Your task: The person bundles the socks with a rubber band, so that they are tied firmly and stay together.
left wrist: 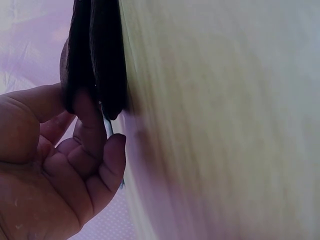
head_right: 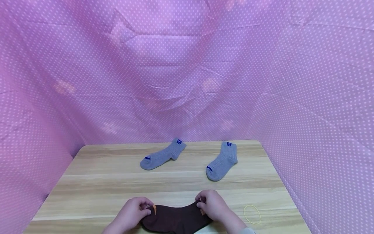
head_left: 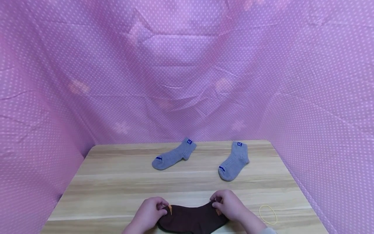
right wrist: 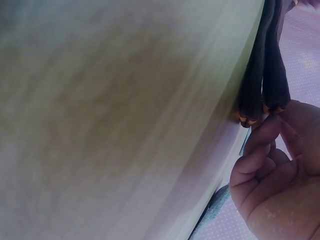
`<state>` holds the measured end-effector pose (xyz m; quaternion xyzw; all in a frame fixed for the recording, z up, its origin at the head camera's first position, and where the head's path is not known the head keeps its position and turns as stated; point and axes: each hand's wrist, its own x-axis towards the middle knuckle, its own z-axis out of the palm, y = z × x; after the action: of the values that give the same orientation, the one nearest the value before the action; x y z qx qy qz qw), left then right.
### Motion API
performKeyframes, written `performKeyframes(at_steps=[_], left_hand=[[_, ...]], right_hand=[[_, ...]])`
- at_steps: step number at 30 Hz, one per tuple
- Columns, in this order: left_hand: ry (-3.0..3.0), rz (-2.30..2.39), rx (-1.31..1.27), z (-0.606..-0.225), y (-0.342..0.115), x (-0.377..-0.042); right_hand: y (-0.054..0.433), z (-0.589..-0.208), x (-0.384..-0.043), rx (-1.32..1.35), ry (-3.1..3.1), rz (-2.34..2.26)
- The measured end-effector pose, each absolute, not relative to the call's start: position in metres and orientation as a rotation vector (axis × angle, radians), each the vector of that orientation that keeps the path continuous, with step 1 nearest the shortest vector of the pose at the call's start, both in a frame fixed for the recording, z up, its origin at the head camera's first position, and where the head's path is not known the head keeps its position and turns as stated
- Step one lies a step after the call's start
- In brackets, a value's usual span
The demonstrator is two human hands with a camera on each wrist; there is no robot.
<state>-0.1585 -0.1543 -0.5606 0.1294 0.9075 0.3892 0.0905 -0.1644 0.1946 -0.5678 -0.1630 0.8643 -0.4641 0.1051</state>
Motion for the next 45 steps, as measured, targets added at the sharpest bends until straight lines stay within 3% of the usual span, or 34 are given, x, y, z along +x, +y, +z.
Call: performKeyframes(at_steps=[10, 15, 35, 45], left_hand=[[2.87, 1.182, 0.378, -0.554, -0.151, -0.162], [2.818, 1.242, 0.52, -0.545, -0.138, -0.16], [2.696, 0.877, 0.61, -0.559, -0.114, -0.142], [2.769, 1.016, 0.613, -0.554, -0.119, -0.141]], right_hand=[[0.199, -0.551, -0.174, -0.423, 2.761, -1.192], [0.196, -0.54, -0.175, -0.442, 2.752, -1.111], [0.2, -0.556, -0.16, -0.411, 2.855, -0.85], [0.198, -0.553, -0.164, -0.381, 2.823, -0.914]])
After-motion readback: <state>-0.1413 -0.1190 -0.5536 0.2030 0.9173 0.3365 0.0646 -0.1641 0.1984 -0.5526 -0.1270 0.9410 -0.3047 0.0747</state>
